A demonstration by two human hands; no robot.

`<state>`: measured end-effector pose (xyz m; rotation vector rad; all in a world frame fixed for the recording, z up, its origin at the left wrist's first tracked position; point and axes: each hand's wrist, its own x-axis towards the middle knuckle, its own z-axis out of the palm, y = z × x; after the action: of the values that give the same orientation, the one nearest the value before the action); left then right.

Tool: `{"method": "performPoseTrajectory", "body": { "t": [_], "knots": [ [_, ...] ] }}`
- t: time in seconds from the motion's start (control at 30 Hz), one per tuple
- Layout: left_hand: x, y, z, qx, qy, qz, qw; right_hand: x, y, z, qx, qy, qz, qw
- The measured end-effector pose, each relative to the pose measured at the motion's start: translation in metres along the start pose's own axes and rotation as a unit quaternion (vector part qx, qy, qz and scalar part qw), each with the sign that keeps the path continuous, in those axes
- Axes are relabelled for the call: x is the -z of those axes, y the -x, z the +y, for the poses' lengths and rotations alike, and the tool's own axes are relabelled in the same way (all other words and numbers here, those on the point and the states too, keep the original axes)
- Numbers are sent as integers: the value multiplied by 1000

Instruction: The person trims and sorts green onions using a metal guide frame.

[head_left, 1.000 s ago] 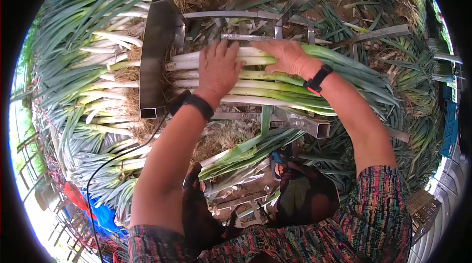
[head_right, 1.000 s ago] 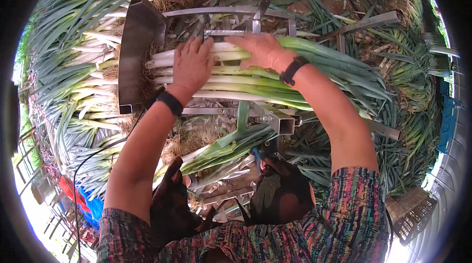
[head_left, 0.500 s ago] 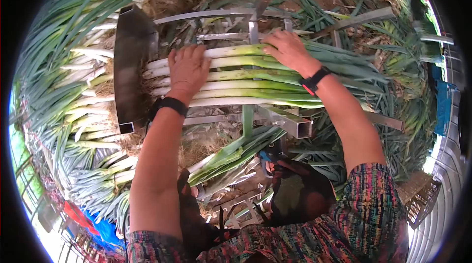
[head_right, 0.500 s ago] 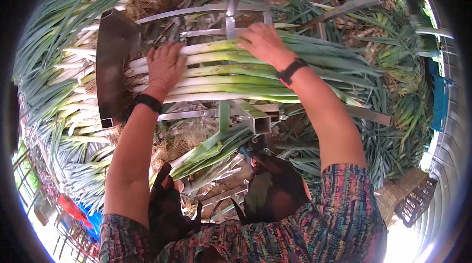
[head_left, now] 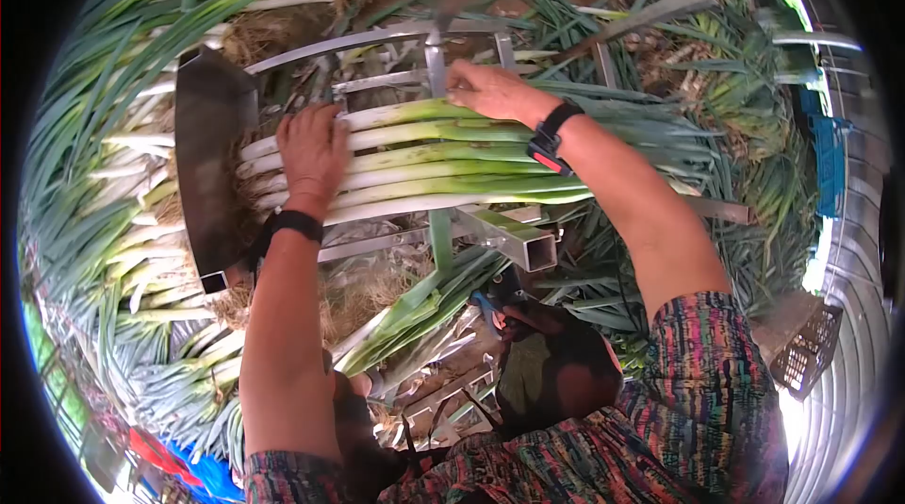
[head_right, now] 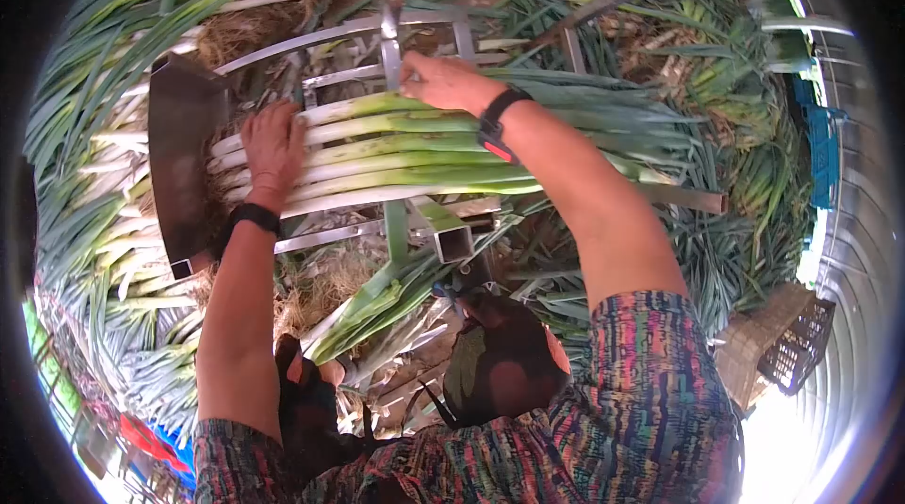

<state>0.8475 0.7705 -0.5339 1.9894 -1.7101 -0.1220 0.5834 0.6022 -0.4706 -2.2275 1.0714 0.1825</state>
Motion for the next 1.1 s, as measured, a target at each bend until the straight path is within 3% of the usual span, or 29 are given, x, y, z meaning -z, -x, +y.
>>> {"method": "performPoseTrajectory", "body": {
  "t": [0.17,0.2,0.3,0.33,0.47,0.67,0.77,1.03,1.07,1.1],
  "knots": [
    [8,4,11,24,-60,-24,998,-17,7,6,57,44,51,996],
    [5,7,9,23,-94,5,995,-20,8,8,63,54,60,995],
    [3,6,-1,122,-148,21,981,-22,11,5,84,99,83,988],
    [11,6,-3,187,-193,-39,962,-22,12,4,86,106,86,987],
    [20,18,-16,177,-208,-23,962,-14,10,1,75,101,29,992],
    [16,23,-20,156,-196,-31,968,-4,53,10,178,220,30,959],
    [15,22,-21,155,-176,-31,972,18,42,9,175,262,-60,947],
    [23,24,-16,156,-182,-47,970,-2,55,10,98,182,-8,978],
    [14,29,-22,124,-171,29,977,-4,57,9,92,172,-5,981],
    [16,28,-21,113,-205,-14,972,-6,56,9,90,161,-5,983]
  ]
}}
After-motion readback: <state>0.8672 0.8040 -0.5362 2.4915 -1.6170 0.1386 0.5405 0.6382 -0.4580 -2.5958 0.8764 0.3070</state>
